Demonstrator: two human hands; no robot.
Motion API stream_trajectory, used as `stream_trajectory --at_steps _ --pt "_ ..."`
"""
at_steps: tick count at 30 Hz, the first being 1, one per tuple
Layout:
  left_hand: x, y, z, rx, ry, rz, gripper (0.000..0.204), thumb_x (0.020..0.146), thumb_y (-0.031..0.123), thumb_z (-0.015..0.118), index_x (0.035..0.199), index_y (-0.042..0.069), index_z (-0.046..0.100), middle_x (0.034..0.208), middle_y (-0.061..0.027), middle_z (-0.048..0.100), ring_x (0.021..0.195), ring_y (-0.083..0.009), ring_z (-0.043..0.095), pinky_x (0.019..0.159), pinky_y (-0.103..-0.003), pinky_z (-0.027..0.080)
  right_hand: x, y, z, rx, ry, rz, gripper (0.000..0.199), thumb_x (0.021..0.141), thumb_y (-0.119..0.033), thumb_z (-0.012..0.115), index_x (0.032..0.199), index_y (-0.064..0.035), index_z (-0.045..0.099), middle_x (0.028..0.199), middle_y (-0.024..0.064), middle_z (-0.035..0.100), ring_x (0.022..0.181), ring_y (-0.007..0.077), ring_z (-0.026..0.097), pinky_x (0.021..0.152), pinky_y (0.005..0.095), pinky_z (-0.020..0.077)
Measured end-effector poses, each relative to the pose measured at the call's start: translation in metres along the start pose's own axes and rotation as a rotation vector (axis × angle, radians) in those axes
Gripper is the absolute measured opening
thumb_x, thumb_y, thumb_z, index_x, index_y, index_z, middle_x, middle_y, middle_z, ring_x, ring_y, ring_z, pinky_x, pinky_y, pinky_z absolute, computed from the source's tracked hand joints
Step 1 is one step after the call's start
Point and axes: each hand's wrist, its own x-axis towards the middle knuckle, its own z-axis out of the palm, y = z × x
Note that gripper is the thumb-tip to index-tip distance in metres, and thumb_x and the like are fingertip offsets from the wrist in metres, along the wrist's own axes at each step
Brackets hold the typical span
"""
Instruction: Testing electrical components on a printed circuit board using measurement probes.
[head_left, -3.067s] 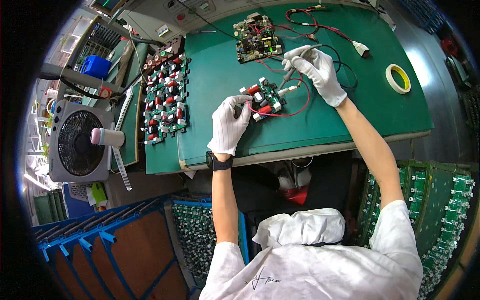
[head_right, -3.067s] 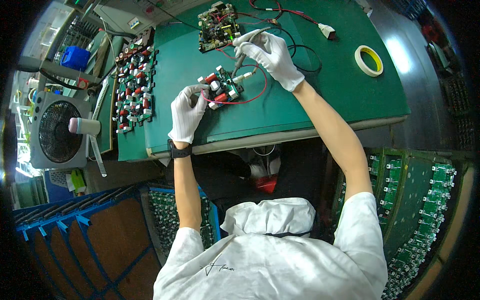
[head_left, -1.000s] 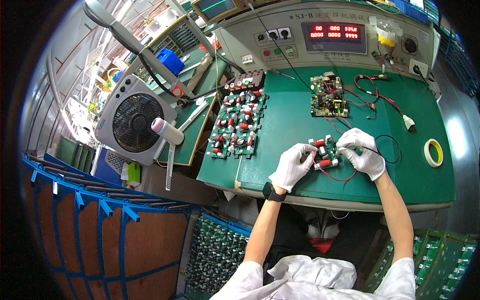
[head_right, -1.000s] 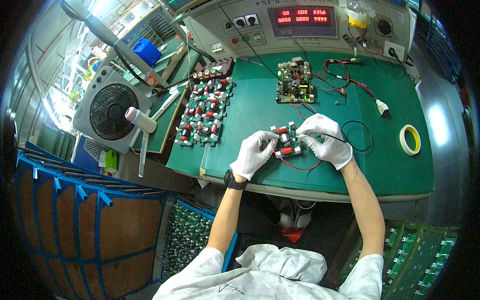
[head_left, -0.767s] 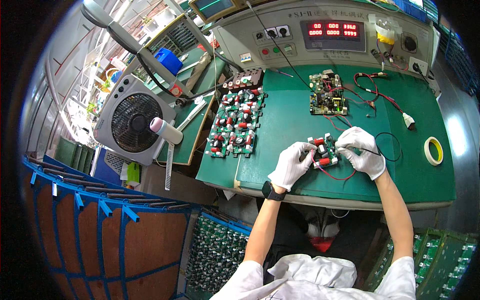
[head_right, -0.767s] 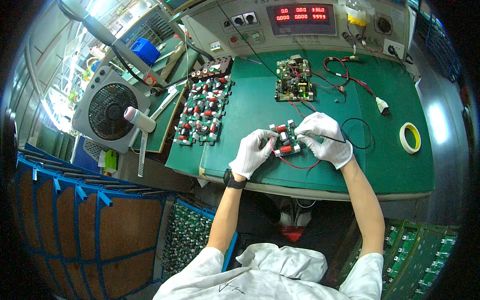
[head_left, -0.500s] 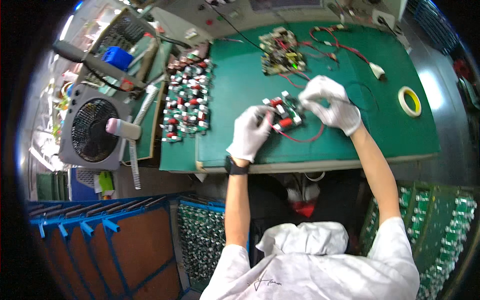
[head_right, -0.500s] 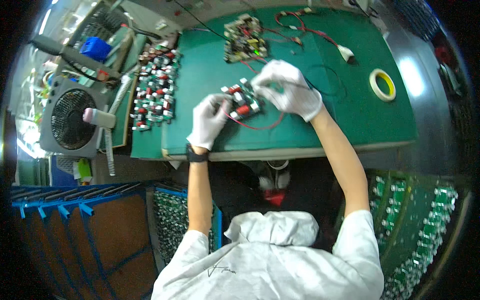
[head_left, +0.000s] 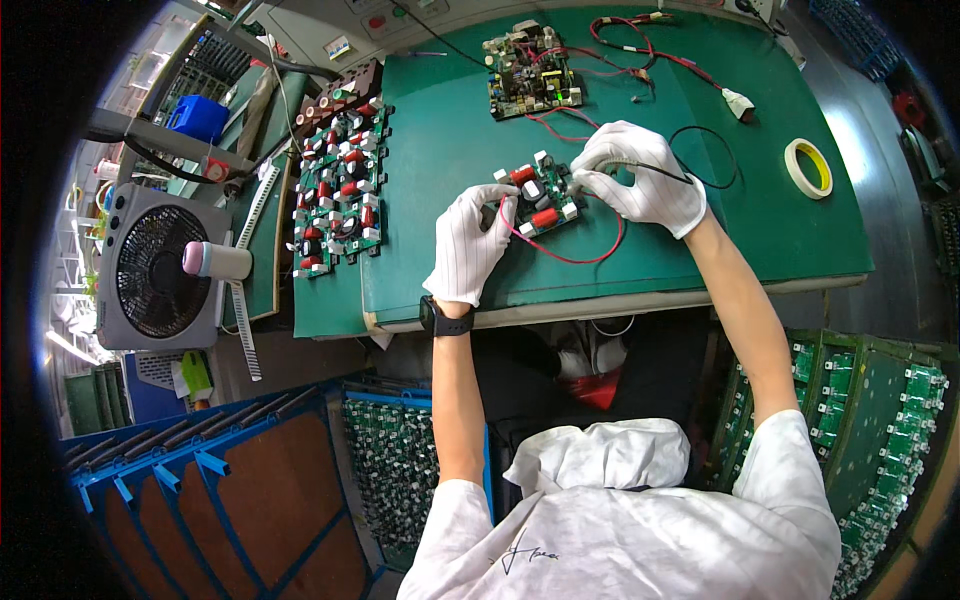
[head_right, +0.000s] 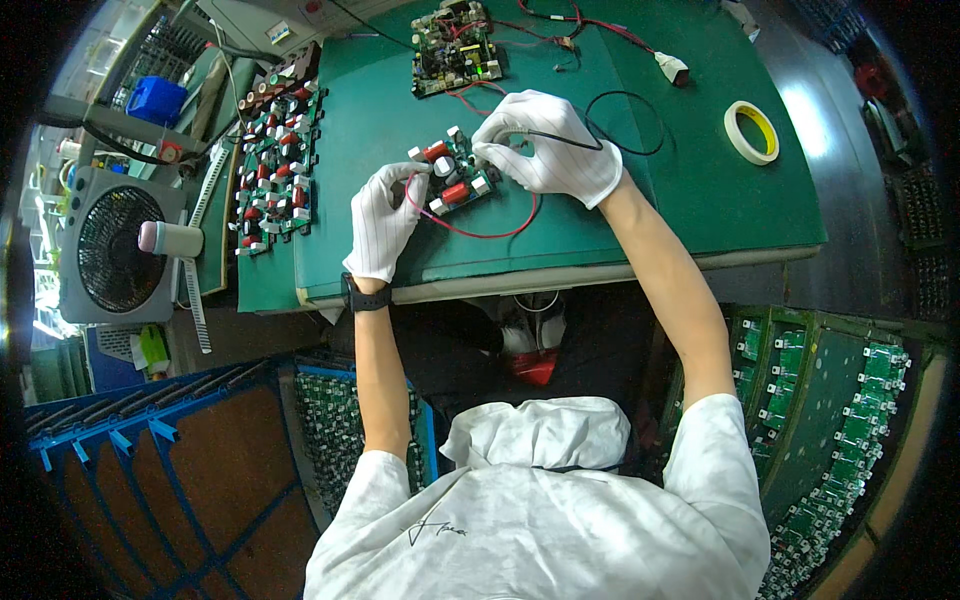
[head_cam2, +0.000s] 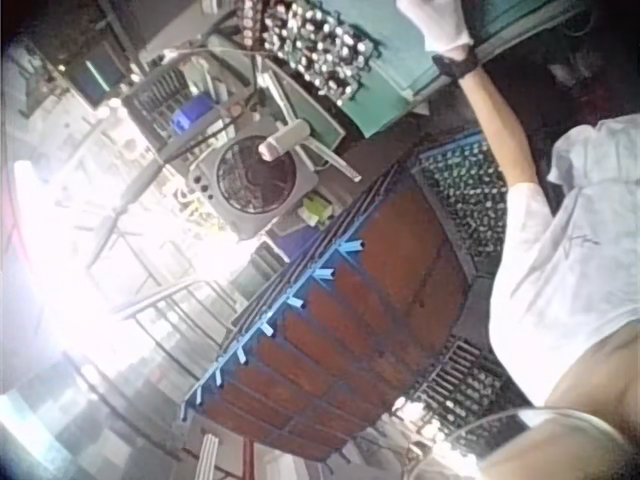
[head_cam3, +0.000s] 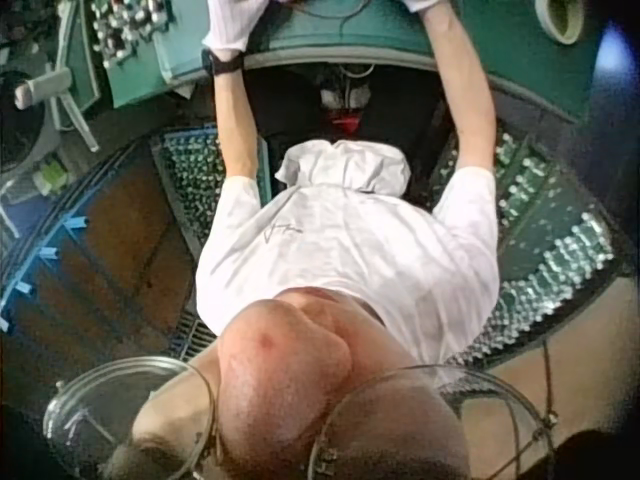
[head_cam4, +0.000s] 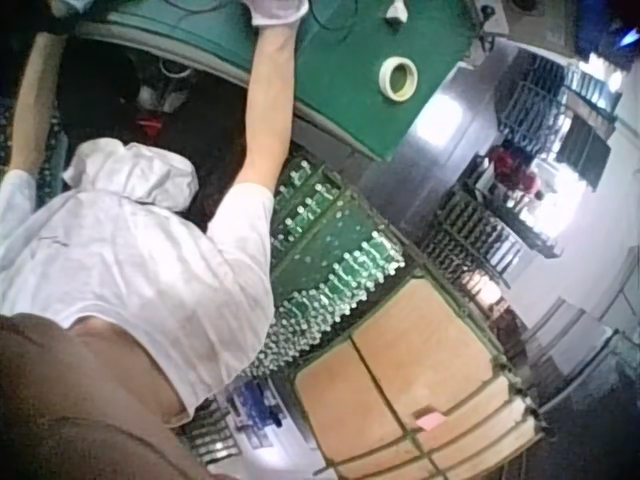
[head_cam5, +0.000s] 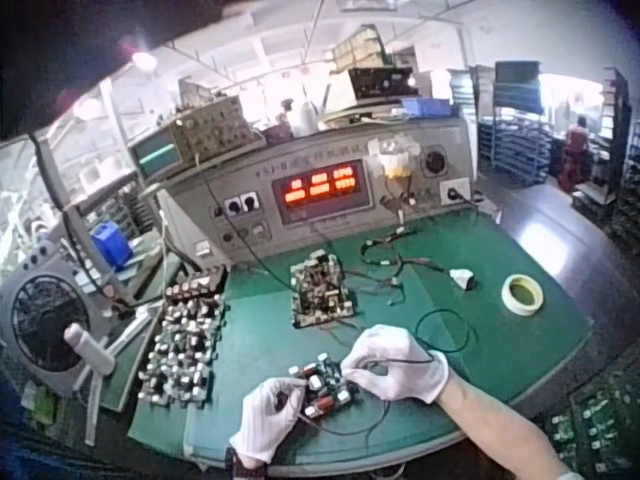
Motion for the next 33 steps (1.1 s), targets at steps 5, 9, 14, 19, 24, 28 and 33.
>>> stream_trajectory --at_steps 5,9,14,19,24,28,33 --pt "-0.002 0.0 0.0 -0.029 0.021 0.007 0.014 0.099 0.008 0.075 0.111 0.002 0.077 0.095 -0.0103 0.077 0.077 -0.0155 0.068 0.074 -0.03 0.055 -0.002 0.002 0.002 0.011 0.012 0.05 0.01 0.086 -0.009 0.082 0.092 -0.005 0.076 0.085 0.0088 0.077 0.079 0.0274 0.073 0.08 0.0384 0.0569" --pt "0.0 0.0 0.005 -0.046 0.074 0.094 0.01 0.1 0.005 0.074 0.108 0.004 0.078 0.094 -0.0104 0.077 0.081 -0.016 0.071 0.076 -0.032 0.058 0.0 -0.001 0.001 0.028 0.024 0.04 0.007 0.087 -0.009 0.08 0.089 -0.0043 0.075 0.085 0.0099 0.076 0.08 0.0302 0.072 0.08 0.0396 0.0563" --pt "-0.001 0.005 0.0 -0.074 0.047 0.034 0.012 0.095 0.006 0.077 0.107 0.005 0.076 0.099 -0.0152 0.077 0.084 -0.0286 0.076 0.076 -0.036 0.059 0.009 -0.011 -0.002 0.021 -0.017 0.075 0.008 0.086 -0.007 0.077 0.084 -0.0046 0.07 0.083 0.0114 0.074 0.081 0.033 0.071 0.08 0.0422 0.0546" --pt "0.0 0.0 0.003 -0.083 0.088 0.138 0.016 0.097 0.008 0.076 0.112 0.004 0.074 0.101 -0.0147 0.077 0.081 -0.0246 0.073 0.076 -0.033 0.058 0.008 -0.013 -0.002 0.02 0.001 0.101 0.007 0.084 -0.005 0.077 0.084 -0.0056 0.07 0.081 0.01 0.074 0.079 0.0318 0.07 0.078 0.0418 0.0539" --pt "-0.003 -0.001 0.004 -0.061 0.067 0.081 0.017 0.097 0.008 0.076 0.114 0.005 0.075 0.099 -0.0134 0.076 0.074 -0.021 0.067 0.072 -0.032 0.056 0.005 -0.012 -0.002 0.011 0.008 0.098 0.008 0.084 -0.006 0.078 0.084 -0.006 0.07 0.08 0.0099 0.074 0.079 0.0315 0.07 0.076 0.0414 0.0537" --pt "-0.001 0.0 0.005 -0.087 0.107 0.155 0.018 0.097 0.008 0.077 0.114 0.006 0.076 0.098 -0.0123 0.076 0.069 -0.0169 0.063 0.068 -0.031 0.054 0.007 -0.013 -0.004 0.001 -0.003 0.103 0.008 0.083 -0.007 0.078 0.085 -0.0065 0.07 0.081 0.0096 0.075 0.078 0.0314 0.07 0.076 0.0416 0.054" --pt "-0.004 -0.002 0.004 -0.068 0.058 0.084 0.017 0.096 0.008 0.077 0.113 0.006 0.075 0.099 -0.0124 0.077 0.073 -0.0182 0.068 0.071 -0.031 0.056 0.008 -0.013 -0.004 0.005 -0.009 0.089 0.007 0.083 -0.007 0.077 0.085 -0.0069 0.07 0.081 0.0091 0.075 0.078 0.0318 0.071 0.077 0.0416 0.054"
